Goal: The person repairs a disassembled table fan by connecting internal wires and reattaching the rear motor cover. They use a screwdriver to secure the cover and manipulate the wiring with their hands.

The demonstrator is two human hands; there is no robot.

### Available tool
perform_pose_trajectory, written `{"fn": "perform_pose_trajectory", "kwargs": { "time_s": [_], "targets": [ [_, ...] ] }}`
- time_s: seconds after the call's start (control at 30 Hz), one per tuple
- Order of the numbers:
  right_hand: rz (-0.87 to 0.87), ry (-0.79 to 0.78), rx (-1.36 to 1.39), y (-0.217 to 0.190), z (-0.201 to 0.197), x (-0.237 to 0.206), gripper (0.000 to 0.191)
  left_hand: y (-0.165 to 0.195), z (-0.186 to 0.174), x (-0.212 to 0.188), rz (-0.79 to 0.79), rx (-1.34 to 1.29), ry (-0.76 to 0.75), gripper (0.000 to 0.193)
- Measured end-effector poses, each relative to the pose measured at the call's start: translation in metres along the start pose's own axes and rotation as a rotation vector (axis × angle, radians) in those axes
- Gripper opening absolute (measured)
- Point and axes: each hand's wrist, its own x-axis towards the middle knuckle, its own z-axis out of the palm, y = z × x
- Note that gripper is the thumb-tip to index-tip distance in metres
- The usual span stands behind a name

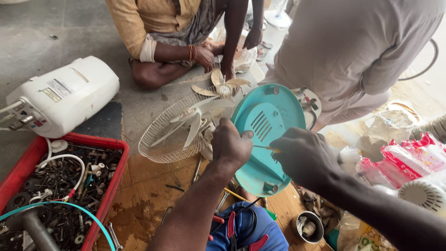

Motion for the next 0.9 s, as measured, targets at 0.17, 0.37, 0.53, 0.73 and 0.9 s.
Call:
{"fn": "perform_pose_trajectory", "kwargs": {
  "time_s": [0.17, 0.37, 0.53, 0.73, 0.9],
  "targets": [
    [0.466, -0.511, 0.182, -0.001, 0.001, 0.024, 0.043, 0.000, 0.001, -0.001, 0.005, -0.010, 0.032, 0.055],
    [-0.115, 0.075, 0.097, -0.002, 0.002, -0.004, 0.023, -0.008, 0.005, 0.000, 0.073, 0.008, 0.073, 0.053],
    [0.047, -0.356, -0.300, 0.003, 0.012, 0.011, 0.020, -0.014, 0.012, 0.001, 0.064, 0.027, 0.066, 0.052],
    [-0.319, -0.049, -0.055, 0.014, 0.010, 0.007, 0.025, -0.006, 0.009, 0.001, 0.105, 0.039, 0.092, 0.055],
    [-0.028, -0.028, -0.124, -0.002, 0.007, -0.007, 0.021, -0.011, 0.013, -0.003, 0.122, -0.014, 0.101, 0.053]
  ]
}}
